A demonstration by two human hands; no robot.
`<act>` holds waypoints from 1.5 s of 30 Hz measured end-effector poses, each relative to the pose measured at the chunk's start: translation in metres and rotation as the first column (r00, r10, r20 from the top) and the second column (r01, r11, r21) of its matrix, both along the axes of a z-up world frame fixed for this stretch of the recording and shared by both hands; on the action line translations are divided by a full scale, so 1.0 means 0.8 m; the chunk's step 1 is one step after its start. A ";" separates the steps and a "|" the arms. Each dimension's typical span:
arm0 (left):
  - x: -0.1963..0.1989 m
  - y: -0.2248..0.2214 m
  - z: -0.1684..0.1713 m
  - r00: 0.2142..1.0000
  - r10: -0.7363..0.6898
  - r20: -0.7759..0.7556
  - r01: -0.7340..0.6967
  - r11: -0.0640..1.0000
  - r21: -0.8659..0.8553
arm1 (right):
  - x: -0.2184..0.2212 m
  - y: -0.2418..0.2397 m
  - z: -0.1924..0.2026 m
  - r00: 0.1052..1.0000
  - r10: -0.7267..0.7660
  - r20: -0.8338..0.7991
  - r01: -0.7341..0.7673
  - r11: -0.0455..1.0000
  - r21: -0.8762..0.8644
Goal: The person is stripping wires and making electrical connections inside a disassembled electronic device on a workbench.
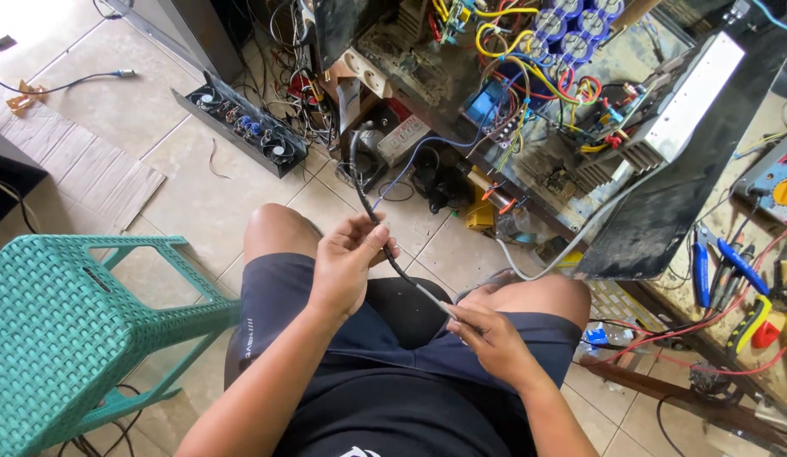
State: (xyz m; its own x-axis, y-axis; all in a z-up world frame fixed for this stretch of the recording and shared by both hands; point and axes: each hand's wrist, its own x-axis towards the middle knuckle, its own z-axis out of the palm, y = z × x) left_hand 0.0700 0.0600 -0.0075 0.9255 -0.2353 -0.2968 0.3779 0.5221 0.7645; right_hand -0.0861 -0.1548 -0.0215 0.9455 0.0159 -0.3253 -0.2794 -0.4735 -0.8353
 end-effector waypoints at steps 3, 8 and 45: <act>-0.006 -0.008 0.003 0.993 -0.101 -0.065 0.099 0.994 -0.038 | 0.004 0.000 -0.027 0.990 -0.046 0.130 0.059 0.994 -0.097; -0.016 -0.014 0.010 0.973 -0.226 -0.039 0.225 0.974 -0.031 | 0.008 0.007 -0.043 0.969 -0.066 0.239 0.096 0.989 -0.115; 0.003 -0.098 0.145 0.899 -0.357 0.252 0.252 0.895 0.369 | -0.074 -0.084 0.202 0.904 -0.416 -0.101 0.419 0.908 0.011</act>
